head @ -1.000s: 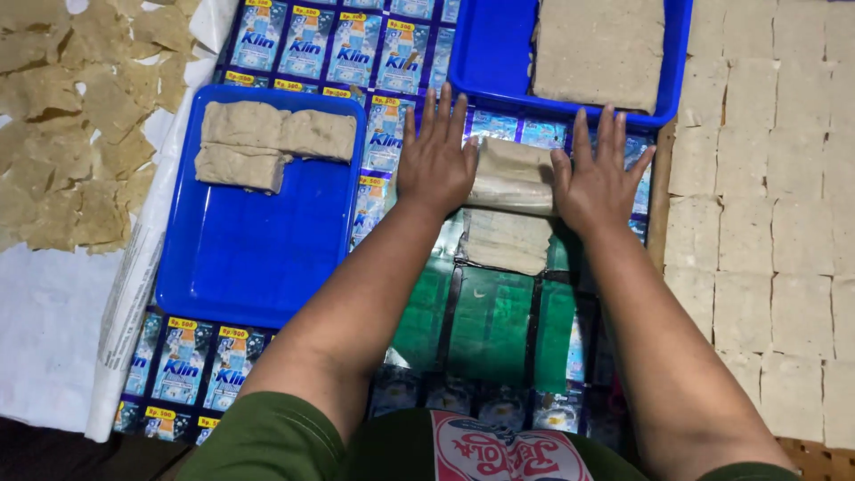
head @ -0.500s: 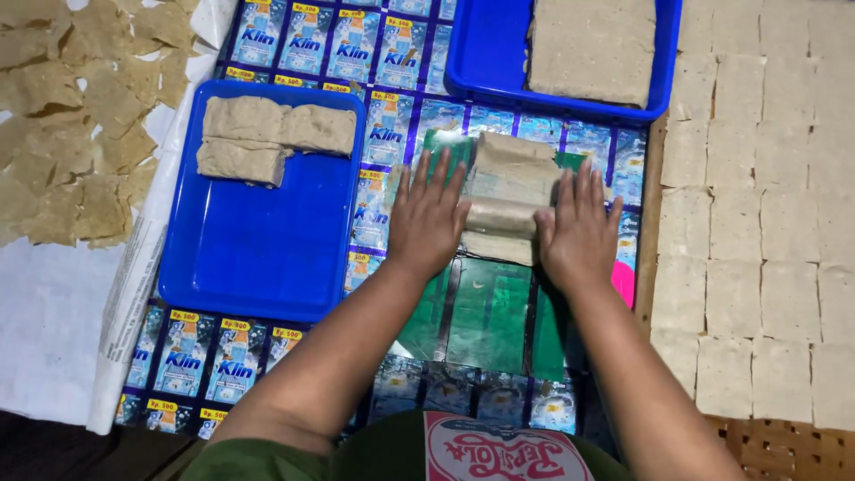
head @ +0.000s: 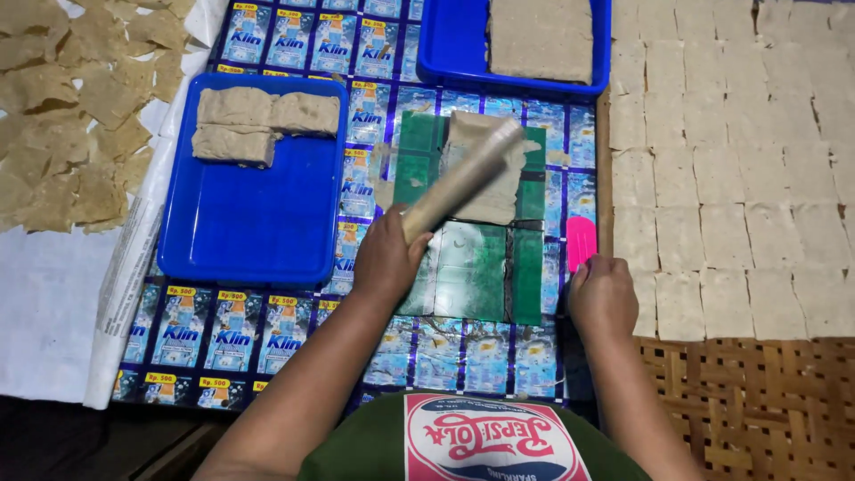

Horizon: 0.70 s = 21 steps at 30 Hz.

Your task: Flattening sheets of dough and cutting them into squares for cracker production.

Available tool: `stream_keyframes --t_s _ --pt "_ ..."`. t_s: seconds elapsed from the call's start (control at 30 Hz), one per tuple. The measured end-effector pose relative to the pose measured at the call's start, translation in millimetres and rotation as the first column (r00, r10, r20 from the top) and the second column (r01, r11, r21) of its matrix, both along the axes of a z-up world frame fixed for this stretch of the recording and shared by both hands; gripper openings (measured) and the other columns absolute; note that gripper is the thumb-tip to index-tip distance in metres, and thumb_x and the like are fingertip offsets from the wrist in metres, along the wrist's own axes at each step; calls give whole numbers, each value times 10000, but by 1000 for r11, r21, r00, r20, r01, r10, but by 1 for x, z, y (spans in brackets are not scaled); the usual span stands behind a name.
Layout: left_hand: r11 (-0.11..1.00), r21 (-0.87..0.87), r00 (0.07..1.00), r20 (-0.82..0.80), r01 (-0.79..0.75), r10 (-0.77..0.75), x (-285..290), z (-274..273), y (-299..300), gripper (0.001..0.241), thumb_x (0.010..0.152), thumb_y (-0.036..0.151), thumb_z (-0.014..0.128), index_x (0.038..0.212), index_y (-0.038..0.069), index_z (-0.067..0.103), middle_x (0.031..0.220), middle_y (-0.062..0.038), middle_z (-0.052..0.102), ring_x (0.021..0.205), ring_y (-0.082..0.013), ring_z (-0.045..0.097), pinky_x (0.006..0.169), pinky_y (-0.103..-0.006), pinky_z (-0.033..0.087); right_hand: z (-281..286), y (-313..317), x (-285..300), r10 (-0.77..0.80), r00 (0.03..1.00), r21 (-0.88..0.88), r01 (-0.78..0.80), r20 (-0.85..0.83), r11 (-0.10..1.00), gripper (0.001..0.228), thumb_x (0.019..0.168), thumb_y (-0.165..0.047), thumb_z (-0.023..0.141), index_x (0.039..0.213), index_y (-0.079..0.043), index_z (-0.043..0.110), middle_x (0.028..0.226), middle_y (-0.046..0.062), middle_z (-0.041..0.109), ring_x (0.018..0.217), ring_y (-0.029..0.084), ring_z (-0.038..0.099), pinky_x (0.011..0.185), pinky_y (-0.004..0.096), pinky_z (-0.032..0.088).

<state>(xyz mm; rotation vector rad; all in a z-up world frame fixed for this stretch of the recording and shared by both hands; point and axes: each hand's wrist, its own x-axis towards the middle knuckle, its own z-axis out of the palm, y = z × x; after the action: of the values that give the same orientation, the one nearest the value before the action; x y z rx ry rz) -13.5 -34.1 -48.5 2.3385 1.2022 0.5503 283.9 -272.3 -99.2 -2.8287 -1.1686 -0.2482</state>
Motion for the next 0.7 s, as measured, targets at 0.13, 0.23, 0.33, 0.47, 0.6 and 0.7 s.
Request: stream_keyframes --t_s 0.13,0.23,0.33,0.47,0.6,0.7 --pt "990 -77 971 200 -122 135 -8 7 -14 817 933 249 699 1560 -30 255 1149 -324 594 1081 -529 593 918 -608 503 -39 -11 -1 133 990 -70 -130 44 989 355 962 -194 581 1287 -93 680 1067 113 580 984 342 651 585 443 609" --pt "974 78 951 244 -213 188 -10 -4 -10 815 889 195 723 1557 -24 309 1054 -295 586 1002 -522 599 889 -591 501 -14 9 -17 65 991 -12 -64 117 998 442 968 -138 582 1394 -27 624 1030 154 582 951 366 659 545 487 610" --pt "974 128 954 260 -186 148 -18 -8 -5 672 888 152 677 1490 -14 429 1341 -282 524 1233 -492 540 1038 -565 459 9 17 -17 53 982 -43 -62 -179 997 681 837 -86 656 1471 74 468 1163 284 554 1109 513 606 791 620 591" --pt "973 189 925 377 -134 54 -26 -29 -5 610 874 126 676 1449 25 499 1430 -245 504 1317 -448 528 1090 -515 452 45 29 -3 37 857 51 -12 -515 999 515 827 -85 651 1329 -47 544 1255 263 502 1203 548 572 965 620 517" --pt "959 222 919 386 -175 79 -26 -33 -4 582 890 171 681 1440 70 517 1423 -193 527 1306 -391 560 1090 -473 477 72 51 24 30 885 -53 -61 -465 997 422 919 -156 539 1327 -173 434 1220 264 655 1196 508 627 1041 620 422" --pt "960 226 924 375 -168 73 -25 -30 -5 577 888 172 670 1434 71 516 1420 -187 530 1319 -389 553 1093 -480 470 94 74 40 80 899 -116 -143 -430 983 451 1017 -370 523 1424 -178 503 1257 192 691 1255 442 599 1037 613 399"
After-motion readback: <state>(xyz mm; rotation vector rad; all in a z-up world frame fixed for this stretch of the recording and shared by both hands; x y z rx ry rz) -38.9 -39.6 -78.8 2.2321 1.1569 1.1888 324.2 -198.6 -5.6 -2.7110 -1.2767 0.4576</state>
